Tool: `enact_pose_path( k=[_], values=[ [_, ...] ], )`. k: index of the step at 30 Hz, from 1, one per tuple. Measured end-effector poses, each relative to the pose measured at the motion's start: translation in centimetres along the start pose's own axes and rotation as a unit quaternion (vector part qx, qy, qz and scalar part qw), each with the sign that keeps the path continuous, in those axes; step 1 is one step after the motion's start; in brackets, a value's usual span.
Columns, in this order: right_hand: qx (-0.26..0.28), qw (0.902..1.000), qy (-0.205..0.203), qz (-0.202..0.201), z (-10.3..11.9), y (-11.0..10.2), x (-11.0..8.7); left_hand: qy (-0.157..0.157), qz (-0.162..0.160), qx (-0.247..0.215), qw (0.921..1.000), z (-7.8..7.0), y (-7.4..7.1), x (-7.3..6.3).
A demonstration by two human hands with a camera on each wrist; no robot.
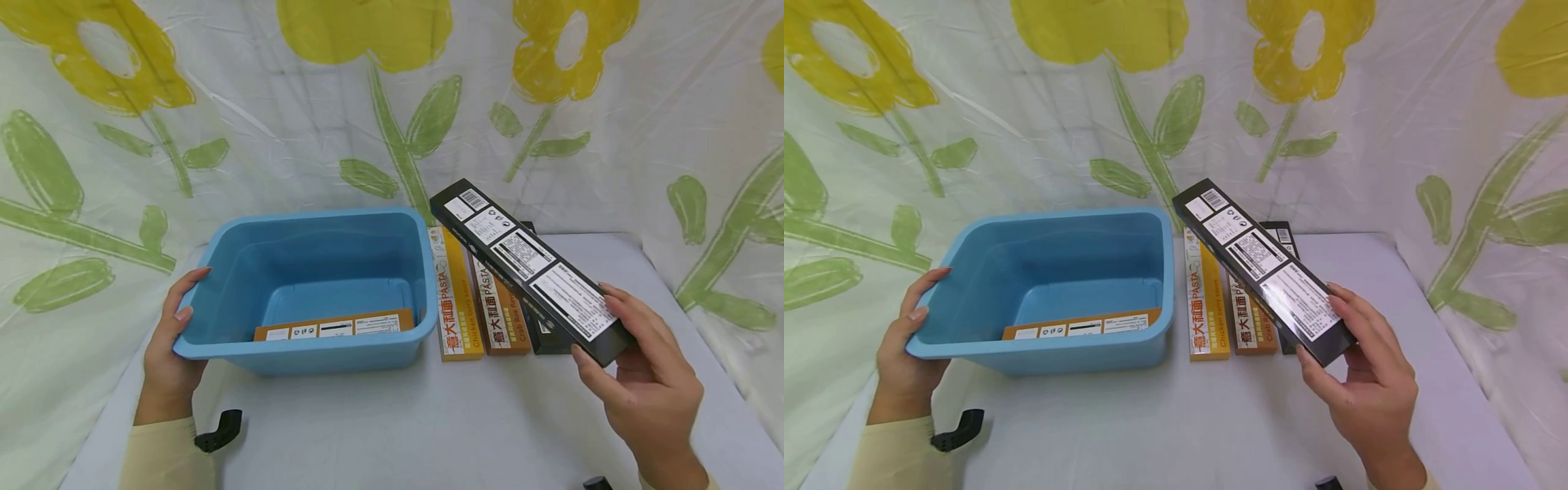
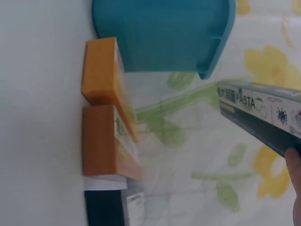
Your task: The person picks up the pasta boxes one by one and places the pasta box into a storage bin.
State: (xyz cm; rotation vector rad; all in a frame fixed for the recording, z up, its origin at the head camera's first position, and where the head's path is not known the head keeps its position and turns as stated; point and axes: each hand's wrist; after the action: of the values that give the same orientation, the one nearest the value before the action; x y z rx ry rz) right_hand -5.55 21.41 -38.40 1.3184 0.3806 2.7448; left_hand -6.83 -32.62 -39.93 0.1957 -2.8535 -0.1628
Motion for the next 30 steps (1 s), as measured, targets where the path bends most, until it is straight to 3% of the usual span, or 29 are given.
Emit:
enact_pose_path(
  k=[20,30],
  values=[
    [0.063,0.9974,-0.013,0.031,0.6,1.2,0.1,-0.001,0.003,0.005,1.0,0.0,-0.1,-0.1],
    [0.058,0.9965,-0.011,0.059,0.6,1.9,0.0,-0.002,0.005,0.002,1.0,0.2,-0.3,0.0]
  ],
)
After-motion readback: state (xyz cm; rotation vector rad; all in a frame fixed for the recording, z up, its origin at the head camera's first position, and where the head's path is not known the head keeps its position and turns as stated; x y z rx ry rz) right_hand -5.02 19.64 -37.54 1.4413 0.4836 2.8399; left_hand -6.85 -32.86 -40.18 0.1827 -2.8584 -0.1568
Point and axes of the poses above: each hand's wrist, its own x-axis towards the middle knuckle, its own y-axis out of the palm, z = x × y, and after that the axes turned 5 degrees about y, right-handed
